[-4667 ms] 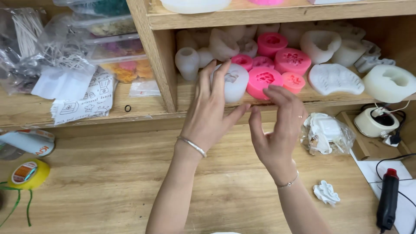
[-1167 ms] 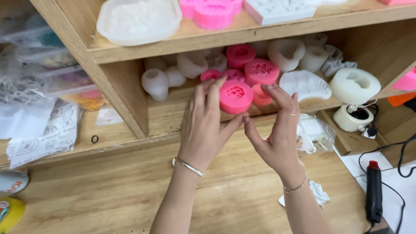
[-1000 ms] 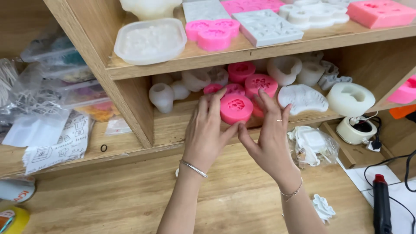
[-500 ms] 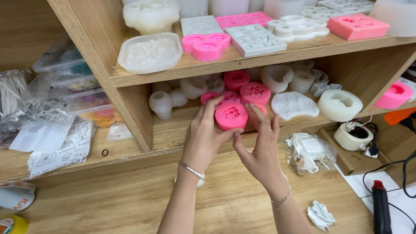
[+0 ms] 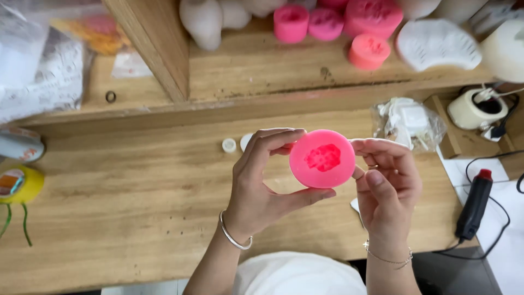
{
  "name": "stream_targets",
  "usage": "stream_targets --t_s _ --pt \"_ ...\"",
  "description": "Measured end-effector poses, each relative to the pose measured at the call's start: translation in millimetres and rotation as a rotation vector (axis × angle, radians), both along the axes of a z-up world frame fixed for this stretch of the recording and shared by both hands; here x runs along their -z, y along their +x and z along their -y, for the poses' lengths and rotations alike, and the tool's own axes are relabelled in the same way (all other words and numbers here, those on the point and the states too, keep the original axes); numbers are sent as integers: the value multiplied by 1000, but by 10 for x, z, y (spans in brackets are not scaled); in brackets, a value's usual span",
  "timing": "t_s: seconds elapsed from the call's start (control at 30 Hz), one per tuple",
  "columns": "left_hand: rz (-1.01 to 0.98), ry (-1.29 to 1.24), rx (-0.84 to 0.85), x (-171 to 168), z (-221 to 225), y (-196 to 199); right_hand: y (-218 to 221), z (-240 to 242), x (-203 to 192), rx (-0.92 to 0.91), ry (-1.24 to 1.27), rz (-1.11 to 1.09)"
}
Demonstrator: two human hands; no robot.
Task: The recorder wipes down a wooden workbench and then selects several silicone candle molds from a shelf to organize and inspect them on the table.
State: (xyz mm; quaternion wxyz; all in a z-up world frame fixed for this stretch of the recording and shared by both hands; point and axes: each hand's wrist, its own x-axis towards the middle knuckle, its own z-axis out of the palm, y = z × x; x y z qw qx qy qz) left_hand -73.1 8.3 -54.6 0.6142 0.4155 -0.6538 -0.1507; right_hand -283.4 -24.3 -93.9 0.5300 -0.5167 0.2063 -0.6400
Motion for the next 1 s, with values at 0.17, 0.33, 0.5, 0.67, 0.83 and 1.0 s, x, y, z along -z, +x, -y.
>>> stream_targets --t_s 0.17,0.33,0.5,0.67,0.83,1.0 --pt "-34 166 85 651 -223 -10 -127 -114 582 -149 320 -166" --pt "109 414 34 1200 -426 -12 -48 -115 1035 -323 822 -248" --pt "108 636 26 1360 -495 37 77 17 1410 -371 894 -254" --pt "194 677 -42 1537 -506 227 277 408 1937 -317 962 -149" --pt "312 851 -101 1611 -541 412 524 1108 2815 -85 968 -281" --pt "400 851 -135 1707 -624 452 797 1672 3654 -5 981 -253"
